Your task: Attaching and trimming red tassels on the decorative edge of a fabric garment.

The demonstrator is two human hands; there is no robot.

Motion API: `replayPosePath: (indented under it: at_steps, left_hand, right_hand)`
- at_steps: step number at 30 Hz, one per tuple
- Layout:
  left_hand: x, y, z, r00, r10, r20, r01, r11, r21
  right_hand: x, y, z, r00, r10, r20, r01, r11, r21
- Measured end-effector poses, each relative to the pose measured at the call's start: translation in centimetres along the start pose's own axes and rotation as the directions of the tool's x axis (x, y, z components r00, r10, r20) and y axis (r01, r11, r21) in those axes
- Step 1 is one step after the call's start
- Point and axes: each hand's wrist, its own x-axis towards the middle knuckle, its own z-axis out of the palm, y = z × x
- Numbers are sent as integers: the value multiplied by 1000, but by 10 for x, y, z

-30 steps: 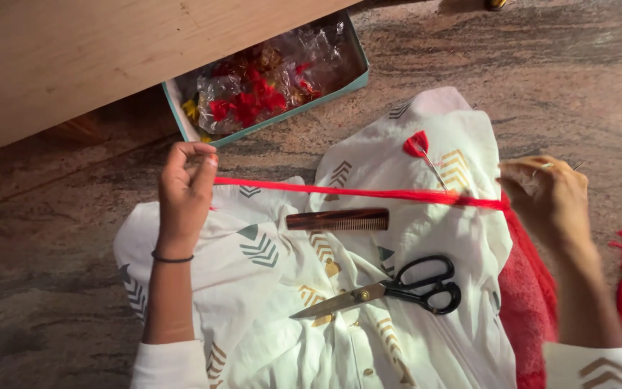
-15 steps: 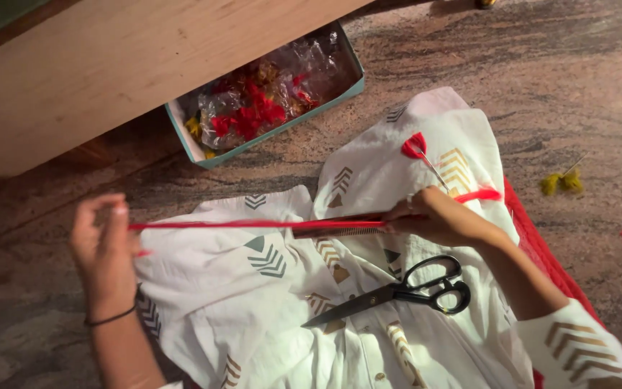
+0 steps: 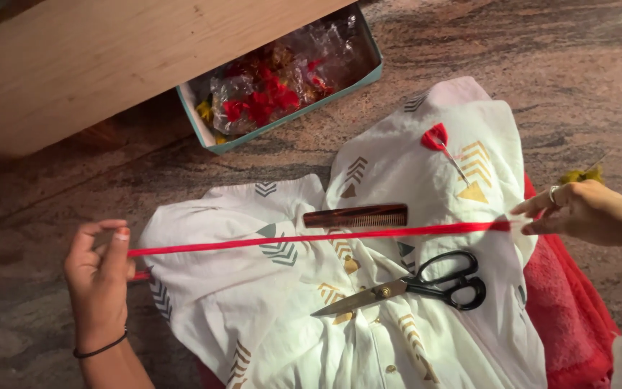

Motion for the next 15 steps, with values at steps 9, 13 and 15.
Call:
replayPosePath:
  at_steps: [9, 13, 15]
  left_hand:
    - [-58, 75, 29, 970, 94, 222, -128, 982, 141]
    - [-70, 89, 12, 971, 204, 123, -228, 947, 225]
    - [-34, 68, -37, 965, 255, 68, -263, 908, 326]
  right_hand:
    - [0, -280, 72, 487, -729, -481, 850, 523, 69]
    - [-5, -346, 125, 303, -881, -364, 834, 60, 548]
    - [-6, -341, 128, 303, -885, -353, 758, -1, 653]
